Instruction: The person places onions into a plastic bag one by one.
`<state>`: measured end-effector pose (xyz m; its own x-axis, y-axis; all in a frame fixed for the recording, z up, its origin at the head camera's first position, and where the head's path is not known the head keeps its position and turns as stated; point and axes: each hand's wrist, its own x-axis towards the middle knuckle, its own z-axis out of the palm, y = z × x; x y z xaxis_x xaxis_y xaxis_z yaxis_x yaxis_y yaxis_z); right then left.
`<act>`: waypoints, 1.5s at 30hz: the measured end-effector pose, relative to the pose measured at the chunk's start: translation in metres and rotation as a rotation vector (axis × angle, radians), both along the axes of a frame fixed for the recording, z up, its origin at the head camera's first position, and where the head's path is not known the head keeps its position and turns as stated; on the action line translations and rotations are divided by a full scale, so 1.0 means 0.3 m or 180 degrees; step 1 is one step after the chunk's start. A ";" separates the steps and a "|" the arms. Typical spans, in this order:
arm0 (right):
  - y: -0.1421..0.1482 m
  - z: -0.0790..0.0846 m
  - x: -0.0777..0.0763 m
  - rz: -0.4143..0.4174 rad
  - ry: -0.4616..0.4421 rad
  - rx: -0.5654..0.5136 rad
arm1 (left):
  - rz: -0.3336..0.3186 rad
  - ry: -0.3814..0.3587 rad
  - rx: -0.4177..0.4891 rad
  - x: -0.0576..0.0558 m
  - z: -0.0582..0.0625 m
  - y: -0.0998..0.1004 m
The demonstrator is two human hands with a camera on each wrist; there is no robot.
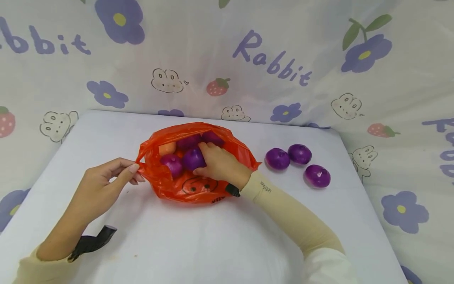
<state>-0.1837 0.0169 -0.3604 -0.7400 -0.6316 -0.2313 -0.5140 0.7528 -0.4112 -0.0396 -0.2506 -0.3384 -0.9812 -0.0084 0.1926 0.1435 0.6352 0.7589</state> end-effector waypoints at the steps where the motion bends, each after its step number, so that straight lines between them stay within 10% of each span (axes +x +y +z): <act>1: 0.000 -0.004 -0.002 0.0003 -0.0005 -0.0006 | 0.0000 -0.0017 -0.0003 0.000 0.002 0.001; 30: -0.005 -0.059 -0.016 0.0135 0.0124 -0.0167 | 0.0071 0.0087 0.0106 0.017 0.003 -0.001; 45: 0.142 0.075 0.130 -0.0022 0.0242 0.0031 | -0.0012 0.0041 0.0099 0.000 0.000 0.016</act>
<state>-0.1446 0.0593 -0.3378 -0.7599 -0.6245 -0.1803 -0.5384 0.7601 -0.3637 -0.0397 -0.2458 -0.3383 -0.9787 -0.0109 0.2048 0.1557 0.6106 0.7764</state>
